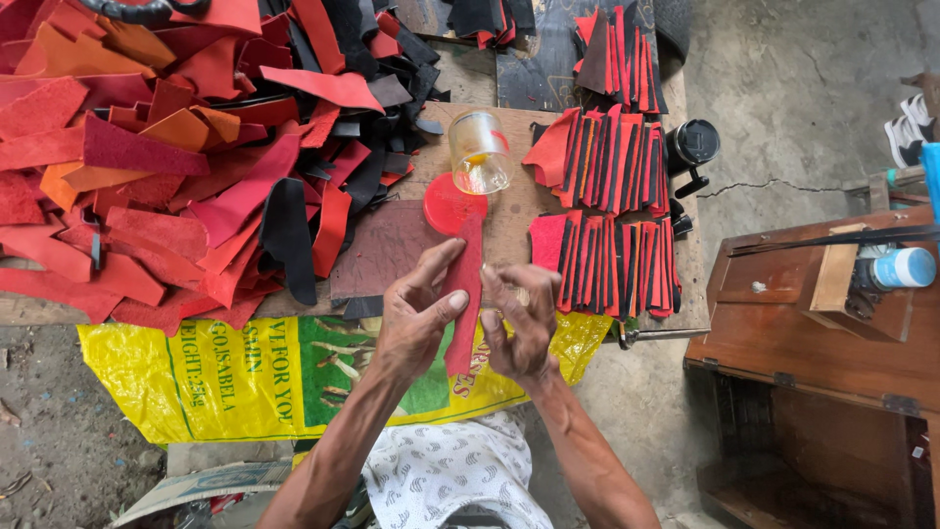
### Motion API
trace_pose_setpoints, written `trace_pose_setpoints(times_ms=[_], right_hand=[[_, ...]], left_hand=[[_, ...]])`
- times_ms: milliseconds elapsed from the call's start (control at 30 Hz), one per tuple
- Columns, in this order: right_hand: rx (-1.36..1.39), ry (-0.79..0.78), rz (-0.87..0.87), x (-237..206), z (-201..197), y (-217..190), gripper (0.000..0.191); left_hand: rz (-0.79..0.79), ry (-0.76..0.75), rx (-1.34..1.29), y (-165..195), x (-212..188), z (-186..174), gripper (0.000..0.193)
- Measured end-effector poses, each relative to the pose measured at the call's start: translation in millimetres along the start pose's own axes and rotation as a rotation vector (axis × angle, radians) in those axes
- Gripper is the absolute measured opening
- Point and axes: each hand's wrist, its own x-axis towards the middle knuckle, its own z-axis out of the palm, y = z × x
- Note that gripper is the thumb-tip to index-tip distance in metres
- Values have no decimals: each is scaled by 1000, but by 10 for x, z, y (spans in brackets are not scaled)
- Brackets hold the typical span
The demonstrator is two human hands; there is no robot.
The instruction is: The person repeatedly picks red and black foam pieces from a pile, aligns them, and presses them together by hand. The person places the assembled pairs into a growing stack on the table. The person handles the pieces one at a time without using any tools.
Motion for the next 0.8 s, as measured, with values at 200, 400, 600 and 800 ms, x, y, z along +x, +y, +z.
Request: trace_pose_setpoints(times_ms=[200, 400, 600, 800], right_hand=[[-50, 55, -48, -23, 12, -34, 34], [-98, 63, -96, 5, -10, -54, 31], [-117, 46, -74, 66, 0, -30, 35], [-122, 52, -167, 10, -50, -71, 27]], left_hand=[[22, 13, 11, 29, 30, 28, 79], [64, 33, 75, 23, 31, 20, 79], [31, 7, 44, 22, 21, 17, 79], [86, 44, 46, 25, 49, 35, 79]])
